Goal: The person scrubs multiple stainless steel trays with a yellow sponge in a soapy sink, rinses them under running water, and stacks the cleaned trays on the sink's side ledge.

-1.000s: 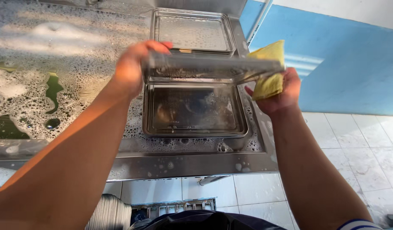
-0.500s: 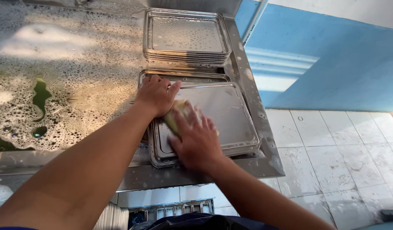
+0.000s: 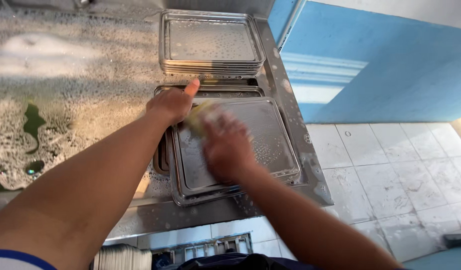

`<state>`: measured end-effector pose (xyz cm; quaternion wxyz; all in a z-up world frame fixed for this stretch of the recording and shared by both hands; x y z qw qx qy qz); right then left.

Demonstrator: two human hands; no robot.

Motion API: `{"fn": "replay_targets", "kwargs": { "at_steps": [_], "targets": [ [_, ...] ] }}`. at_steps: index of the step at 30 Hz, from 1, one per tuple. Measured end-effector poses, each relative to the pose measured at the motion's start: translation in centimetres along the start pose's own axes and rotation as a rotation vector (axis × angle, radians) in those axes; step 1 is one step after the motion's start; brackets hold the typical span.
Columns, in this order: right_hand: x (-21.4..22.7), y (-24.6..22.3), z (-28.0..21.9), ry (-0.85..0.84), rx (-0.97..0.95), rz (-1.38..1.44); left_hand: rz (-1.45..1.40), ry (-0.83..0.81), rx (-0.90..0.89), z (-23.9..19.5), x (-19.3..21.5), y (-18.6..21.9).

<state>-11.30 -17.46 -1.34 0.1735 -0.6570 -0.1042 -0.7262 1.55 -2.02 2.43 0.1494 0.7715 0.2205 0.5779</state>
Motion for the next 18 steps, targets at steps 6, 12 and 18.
{"fn": "replay_targets", "kwargs": {
  "at_steps": [6, 12, 18],
  "targets": [
    [8.1, -1.8, -3.8, 0.395, -0.049, -0.01, -0.333, -0.077, -0.19, -3.3, 2.8, 0.7],
    [17.7, 7.6, -3.1, 0.862, -0.18, -0.157, -0.447, 0.688, -0.932, -6.3, 9.3, 4.2],
    [14.3, 7.5, -1.0, 0.886, -0.296, 0.236, -0.018, 0.917, -0.942, -3.2, 7.4, 3.5]
  ]
}}
Point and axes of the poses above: each hand's wrist, its own z-axis towards the middle knuckle, its own x-axis out of the back of the hand, y = z × x, the point moved 1 cm from there along z, towards the middle knuckle, and after that the axes turned 12 degrees about x, right-handed, at the moved point
